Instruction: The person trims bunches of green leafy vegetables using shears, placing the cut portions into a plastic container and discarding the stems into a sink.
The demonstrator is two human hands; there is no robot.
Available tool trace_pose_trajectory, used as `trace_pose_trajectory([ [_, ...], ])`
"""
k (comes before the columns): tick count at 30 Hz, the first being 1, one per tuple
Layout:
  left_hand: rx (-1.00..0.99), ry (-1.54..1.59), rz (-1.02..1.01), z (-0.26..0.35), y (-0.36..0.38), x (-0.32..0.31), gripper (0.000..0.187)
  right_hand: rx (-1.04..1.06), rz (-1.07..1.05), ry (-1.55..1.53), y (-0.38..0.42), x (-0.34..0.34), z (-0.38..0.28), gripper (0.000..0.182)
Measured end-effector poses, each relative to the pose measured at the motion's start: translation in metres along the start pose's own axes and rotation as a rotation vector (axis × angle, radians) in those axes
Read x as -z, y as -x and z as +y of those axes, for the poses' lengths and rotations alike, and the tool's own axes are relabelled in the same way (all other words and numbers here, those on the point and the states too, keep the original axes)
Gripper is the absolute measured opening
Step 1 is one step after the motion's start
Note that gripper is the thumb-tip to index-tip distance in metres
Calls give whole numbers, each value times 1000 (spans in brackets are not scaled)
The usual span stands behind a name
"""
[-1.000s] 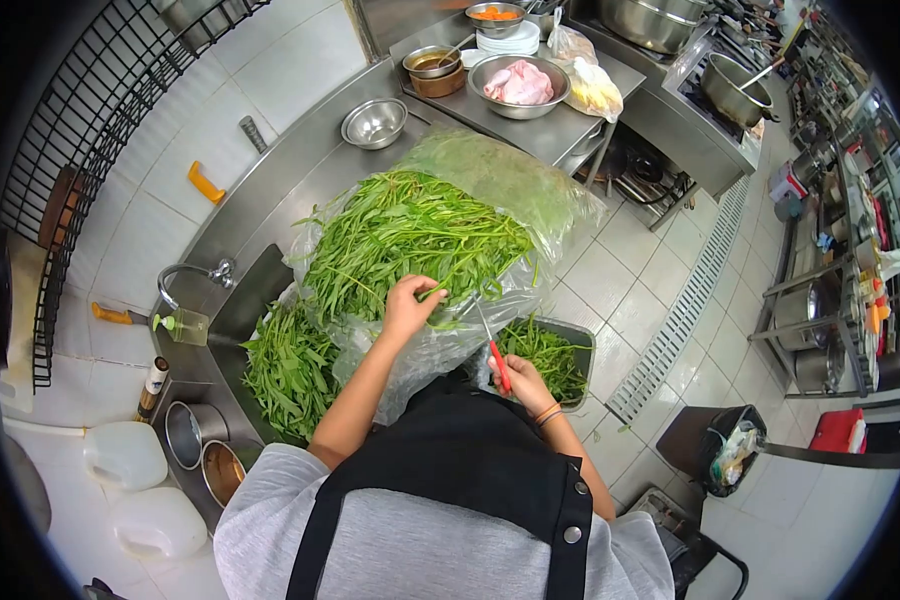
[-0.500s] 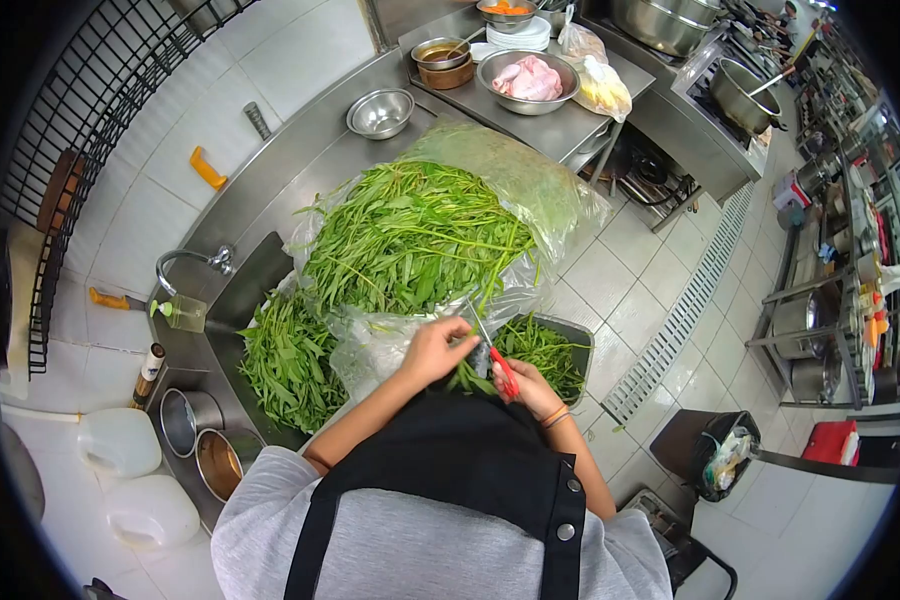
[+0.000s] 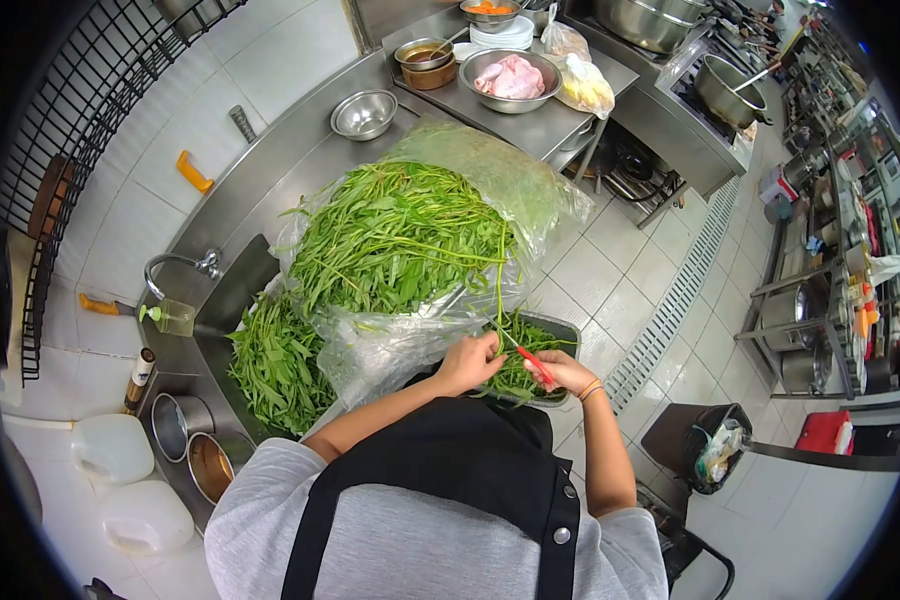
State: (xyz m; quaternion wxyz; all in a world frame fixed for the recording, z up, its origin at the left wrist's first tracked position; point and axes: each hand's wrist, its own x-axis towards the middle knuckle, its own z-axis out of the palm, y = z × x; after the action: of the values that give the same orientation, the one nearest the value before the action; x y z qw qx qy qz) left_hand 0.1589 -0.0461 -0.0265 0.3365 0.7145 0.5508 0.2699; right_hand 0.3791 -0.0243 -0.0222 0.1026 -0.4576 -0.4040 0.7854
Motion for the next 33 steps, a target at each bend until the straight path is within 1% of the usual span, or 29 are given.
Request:
trace_pose_trajectory([
  [2,-17,-12,-19,3,-2,-15,23,-13,17,44,5,14,3,32],
  [4,-1,3,-42,1,-4,-29,23,-15,80,375,11,24,-1,33],
  [6,12,99,-96,-5,-7,-43,23,-12,91,393,13,38,5,34],
  [8,6,119,-95,-11,-6,-53,23,28,112,499,12,52,13,32],
  [9,11,178,-113,-14,-4,-55,24,-32,115,470,14,56,11,32],
  [10,16,237,-132,-16,-4,-58,25,-29,113,474,16,59,11,32],
  [12,39,235,-149,-22,1,-56,24,-59,133,448,20,62,15,34],
  [14,33,342,-82,-25,3,-49,21,-72,121,480,23,67,21,34],
  [15,56,423,-38,-27,3,-43,15,-73,132,499,27,65,21,36],
  [16,107,506,50,-22,1,-29,14,-75,144,517,30,64,23,38],
  [17,158,589,137,-17,-3,-14,13,-68,92,522,28,68,29,36],
  [18,111,573,250,-12,-8,9,15,-66,90,524,29,65,26,36],
  [19,199,439,307,5,-9,49,17,-32,54,403,32,57,22,34],
  [20,-51,331,593,-11,-22,63,16,2,20,281,33,50,19,32],
  [22,44,-51,662,-20,-28,115,16,25,-18,263,25,37,17,31],
  [23,82,-225,699,-28,-30,132,18,67,-49,149,19,26,15,31],
  [24,196,-288,679,-37,-33,143,22,111,-81,36,11,16,12,32],
  [25,238,-342,672,-50,-38,150,21,157,-137,17,0,7,10,32],
  [26,280,-395,664,-64,-40,152,21,159,-141,21,-11,-2,8,32],
  [27,279,-396,670,-76,-39,153,21,171,-151,23,-21,-11,3,31],
  [29,243,-443,601,-90,-41,154,22,188,-158,25,-35,-30,-10,30],
  [30,236,-442,602,-85,-40,153,22,170,-141,10,-38,-41,-19,30],
  [32,131,-363,582,-57,-24,149,20,151,-122,-11,-45,-56,-23,31],
  [33,177,-336,508,-35,-16,148,20,150,-141,-135,-49,-61,-22,32],
])
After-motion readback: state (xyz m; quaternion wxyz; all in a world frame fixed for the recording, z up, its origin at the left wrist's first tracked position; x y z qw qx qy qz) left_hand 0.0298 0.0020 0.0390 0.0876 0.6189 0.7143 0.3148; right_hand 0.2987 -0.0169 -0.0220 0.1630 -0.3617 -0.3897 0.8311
